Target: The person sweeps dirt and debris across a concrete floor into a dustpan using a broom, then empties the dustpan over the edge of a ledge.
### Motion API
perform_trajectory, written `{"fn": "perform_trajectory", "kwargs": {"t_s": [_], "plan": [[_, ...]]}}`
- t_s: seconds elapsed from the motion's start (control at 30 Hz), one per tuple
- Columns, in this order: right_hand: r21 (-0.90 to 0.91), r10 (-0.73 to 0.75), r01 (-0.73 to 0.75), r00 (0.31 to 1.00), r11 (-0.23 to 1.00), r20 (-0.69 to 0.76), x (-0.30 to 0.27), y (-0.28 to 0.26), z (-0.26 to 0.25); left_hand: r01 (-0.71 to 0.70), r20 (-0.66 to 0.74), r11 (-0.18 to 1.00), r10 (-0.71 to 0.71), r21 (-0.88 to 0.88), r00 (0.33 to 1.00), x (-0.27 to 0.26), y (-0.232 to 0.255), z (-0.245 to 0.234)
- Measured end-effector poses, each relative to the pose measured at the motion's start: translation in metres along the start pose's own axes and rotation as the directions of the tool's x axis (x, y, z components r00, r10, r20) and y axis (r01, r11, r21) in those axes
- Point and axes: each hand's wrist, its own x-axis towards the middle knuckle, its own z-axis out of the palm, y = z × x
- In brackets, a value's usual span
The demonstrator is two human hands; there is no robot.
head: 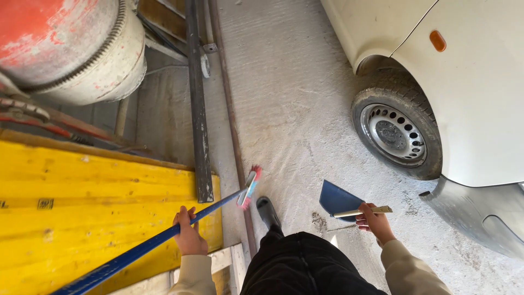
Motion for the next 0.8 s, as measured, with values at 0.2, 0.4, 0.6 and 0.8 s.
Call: {"fn": "perform_trajectory", "kwargs": {"t_s": [0.2, 0.4, 0.6, 0.8], "plan": [[-0.127, 0.02, -0.032, 0.996, 0.991, -0.092, 0.067, -0.017, 0.014, 0.077, 0.065, 0.996, -0.08, 0.049, 0.995, 0.03, 0.047, 0.091], [-0.002, -0.077, 0.079, 0.97, 0.997, -0.229, 0.187, 0.048, -0.007, -0.043, 0.146, 0.997, 0.052, -0.066, 0.988, 0.055, 0.087, 0.163], [0.249, 0.185, -0.094, 0.911, 0.964, -0.369, 0.138, -0.051, 0.033, 0.102, 0.085, 0.956, -0.13, 0.274, 0.988, 0.131, 0.09, 0.23], [0.368, 0.256, -0.094, 0.87, 0.925, -0.421, 0.155, -0.071, 0.039, 0.061, 0.193, 0.933, -0.137, 0.355, 0.972, 0.152, 0.064, 0.269]]}}
